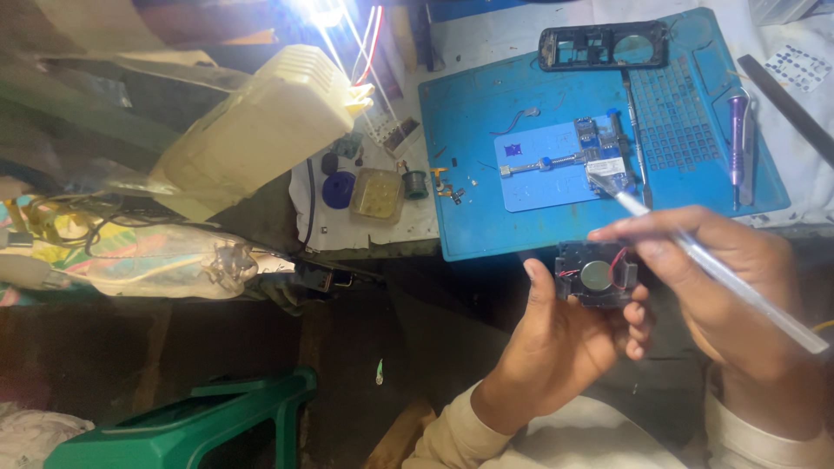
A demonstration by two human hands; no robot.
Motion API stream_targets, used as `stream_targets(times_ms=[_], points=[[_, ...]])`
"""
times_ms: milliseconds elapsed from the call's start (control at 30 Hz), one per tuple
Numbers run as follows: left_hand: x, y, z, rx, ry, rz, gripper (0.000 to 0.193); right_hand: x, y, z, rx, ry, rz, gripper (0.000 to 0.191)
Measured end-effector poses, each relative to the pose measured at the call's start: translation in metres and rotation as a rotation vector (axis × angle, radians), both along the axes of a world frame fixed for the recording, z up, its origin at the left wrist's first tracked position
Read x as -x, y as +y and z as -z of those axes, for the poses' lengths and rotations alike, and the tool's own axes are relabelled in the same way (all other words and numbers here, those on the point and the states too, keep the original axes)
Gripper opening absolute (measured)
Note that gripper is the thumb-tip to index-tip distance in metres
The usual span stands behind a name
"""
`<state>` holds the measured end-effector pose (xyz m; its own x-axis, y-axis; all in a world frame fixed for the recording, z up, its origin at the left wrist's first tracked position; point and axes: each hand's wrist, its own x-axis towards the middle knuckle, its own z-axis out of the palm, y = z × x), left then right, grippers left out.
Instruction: The person works at a repair bench on a small circuit board, holding it with tweezers while using a soldering iron on its contacts, then places the board on the mat. They then pick up a small cooling fan and use a metal tool to pry and work around its edge, turning it over in their hands.
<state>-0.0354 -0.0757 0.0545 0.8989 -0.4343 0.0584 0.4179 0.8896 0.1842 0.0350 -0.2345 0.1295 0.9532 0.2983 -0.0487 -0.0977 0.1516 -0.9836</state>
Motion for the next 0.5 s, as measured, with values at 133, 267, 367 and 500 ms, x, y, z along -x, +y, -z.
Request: stream_targets(times_ms=[133,267,367,500], points=[[-0.003,0.004,-0.004,0.06,-0.019,0.024,0.08,0.006,0.006,0.005,0.022,-0.06,0.151,0.019],[-0.006,0.004,-0.012,-0.018,0.113,-0.014,0.077,0.029,0.006,0.004,0.18,-0.236,0.25,0.018],[-0.005,0.003,-0.014,-0.115,0.008,-0.084,0.072,0.041,0.005,0.001,0.156,-0.25,0.218,0.023],[-0.002,0.0,-0.009,-0.175,-0.029,-0.144,0.068,0.043,0.011,-0.004,0.292,-0.327,0.241,0.029]])
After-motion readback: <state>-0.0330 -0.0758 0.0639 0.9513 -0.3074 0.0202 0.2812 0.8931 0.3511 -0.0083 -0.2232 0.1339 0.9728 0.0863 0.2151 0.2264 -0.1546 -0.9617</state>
